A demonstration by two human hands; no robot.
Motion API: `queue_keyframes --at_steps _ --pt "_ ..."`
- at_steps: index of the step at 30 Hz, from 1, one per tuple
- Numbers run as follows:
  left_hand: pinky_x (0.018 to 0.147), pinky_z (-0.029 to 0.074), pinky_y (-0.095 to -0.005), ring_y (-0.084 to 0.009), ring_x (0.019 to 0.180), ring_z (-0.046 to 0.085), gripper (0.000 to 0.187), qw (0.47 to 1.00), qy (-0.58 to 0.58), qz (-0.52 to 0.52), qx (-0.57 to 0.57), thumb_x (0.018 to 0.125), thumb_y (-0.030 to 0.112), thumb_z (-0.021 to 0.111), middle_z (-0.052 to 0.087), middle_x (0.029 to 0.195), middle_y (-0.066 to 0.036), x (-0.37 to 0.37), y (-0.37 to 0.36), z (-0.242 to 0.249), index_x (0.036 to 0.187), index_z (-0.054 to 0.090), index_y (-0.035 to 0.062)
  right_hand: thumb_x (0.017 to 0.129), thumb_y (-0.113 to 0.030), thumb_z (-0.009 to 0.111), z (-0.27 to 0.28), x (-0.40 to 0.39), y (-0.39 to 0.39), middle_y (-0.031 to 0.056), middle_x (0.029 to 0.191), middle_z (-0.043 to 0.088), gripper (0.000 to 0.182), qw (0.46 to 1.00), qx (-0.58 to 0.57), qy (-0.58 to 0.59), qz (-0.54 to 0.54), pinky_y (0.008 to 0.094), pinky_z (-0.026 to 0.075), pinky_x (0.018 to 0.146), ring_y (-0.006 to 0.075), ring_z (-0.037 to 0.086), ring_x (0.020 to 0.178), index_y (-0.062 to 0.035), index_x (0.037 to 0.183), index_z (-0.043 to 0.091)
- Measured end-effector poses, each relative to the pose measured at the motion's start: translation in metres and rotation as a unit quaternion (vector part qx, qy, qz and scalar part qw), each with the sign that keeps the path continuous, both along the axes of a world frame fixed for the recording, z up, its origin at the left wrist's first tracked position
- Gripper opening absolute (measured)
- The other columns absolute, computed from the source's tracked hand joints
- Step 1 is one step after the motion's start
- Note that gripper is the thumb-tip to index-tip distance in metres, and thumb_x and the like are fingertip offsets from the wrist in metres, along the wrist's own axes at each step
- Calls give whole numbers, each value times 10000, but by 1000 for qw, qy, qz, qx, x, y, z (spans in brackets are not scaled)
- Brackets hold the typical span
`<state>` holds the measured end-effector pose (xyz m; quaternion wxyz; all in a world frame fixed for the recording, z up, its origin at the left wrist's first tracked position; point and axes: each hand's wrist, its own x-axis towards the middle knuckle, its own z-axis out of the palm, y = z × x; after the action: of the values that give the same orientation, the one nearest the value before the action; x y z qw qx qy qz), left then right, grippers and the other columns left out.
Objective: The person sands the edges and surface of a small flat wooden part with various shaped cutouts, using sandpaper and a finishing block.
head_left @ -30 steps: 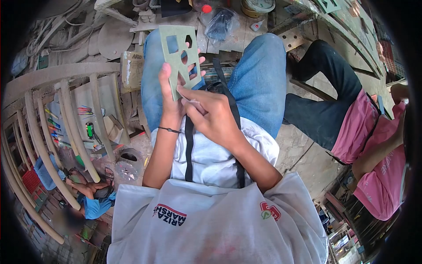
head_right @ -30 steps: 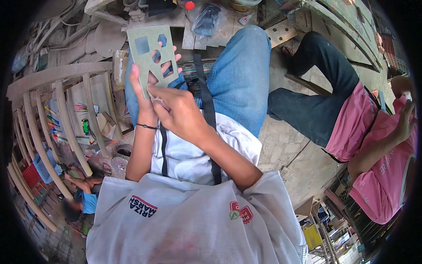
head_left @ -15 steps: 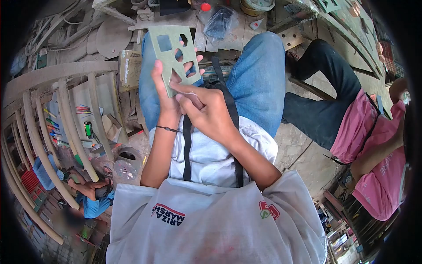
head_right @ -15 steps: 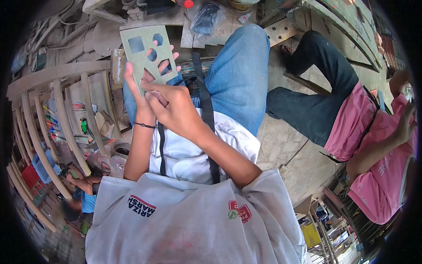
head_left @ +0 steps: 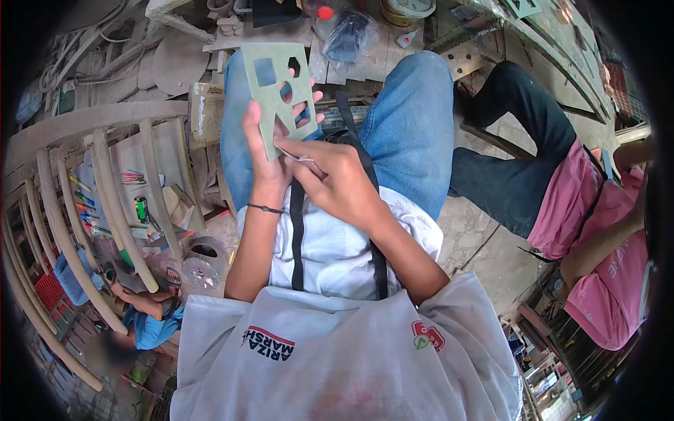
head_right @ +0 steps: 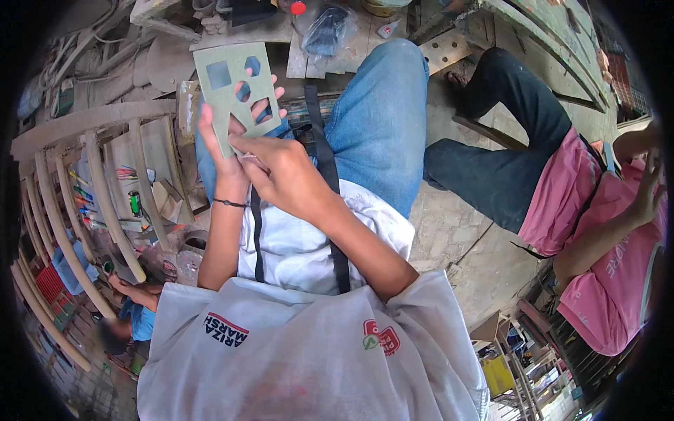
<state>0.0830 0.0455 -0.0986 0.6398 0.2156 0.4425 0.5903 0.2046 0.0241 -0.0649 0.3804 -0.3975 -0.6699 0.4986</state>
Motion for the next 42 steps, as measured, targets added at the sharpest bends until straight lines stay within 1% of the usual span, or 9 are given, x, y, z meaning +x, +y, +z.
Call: queue_keyframes --at_steps 1,12,18,20,26,29,32,35,42 --pt "904 519 -498 -391 1206 538 870 1000 6 1 0 911 673 314 459 1376 -292 0 0 1 1439 345 -18 806 44 606 1 1 0 220 926 677 331 1000 -6 1 11 325 503 642 270 616 641 43 1131 664" --pt "876 530 -504 -417 1148 568 873 1000 -22 3 -10 910 692 294 487 1337 -311 -2 2 0 1427 337 -10 843 62 619 -22 3 4 188 1010 697 351 998 -34 -35 -26 324 526 663 280 657 734 -27 1179 669" --pt "888 530 -496 -410 1086 606 862 994 -106 -37 -9 909 695 277 529 1299 -275 -6 2 0 1400 388 -4 805 83 623 -18 5 9 158 885 668 398 997 56 -34 -40 325 499 655 242 614 708 -45 1177 681" --pt "891 536 -475 -384 1048 633 844 990 -126 -55 -5 915 679 281 564 1265 -236 -4 0 0 1389 411 -7 761 53 626 -6 7 16 151 871 619 455 998 28 -42 -48 411 520 685 335 630 742 -67 1198 655" --pt "905 529 -510 -401 1055 622 800 985 -153 -82 -9 930 649 297 566 1252 -214 -9 2 -10 1344 440 -20 763 92 614 -15 1 13 154 811 613 480 997 31 -59 -36 364 489 680 306 594 710 -34 1225 643" --pt "906 507 -547 -463 1143 566 846 994 -94 -6 -58 909 696 288 488 1335 -308 -5 3 -9 1363 423 -5 778 76 620 -12 9 10 167 783 613 426 995 40 -84 -23 371 493 679 332 583 662 -36 1185 668" --pt "916 516 -499 -439 1149 573 860 993 -93 -45 -50 909 702 302 507 1317 -305 -6 1 -1 1396 374 -3 818 54 616 -14 29 12 111 704 616 357 990 46 -130 24 333 470 603 240 556 574 -32 1157 690" --pt "915 520 -495 -426 1157 572 870 997 -58 -31 -28 908 714 290 509 1317 -297 0 1 -2 1405 367 4 902 -23 581 -8 38 16 26 655 570 350 968 -247 46 18 247 427 567 57 466 599 -25 1246 643" --pt "891 530 -525 -408 1189 553 858 999 -23 -15 -41 912 707 321 482 1346 -277 3 -1 -4 1409 358 9 920 -40 563 -8 -6 6 35 727 604 331 968 -215 115 -58 250 458 596 64 522 627 38 1237 623"
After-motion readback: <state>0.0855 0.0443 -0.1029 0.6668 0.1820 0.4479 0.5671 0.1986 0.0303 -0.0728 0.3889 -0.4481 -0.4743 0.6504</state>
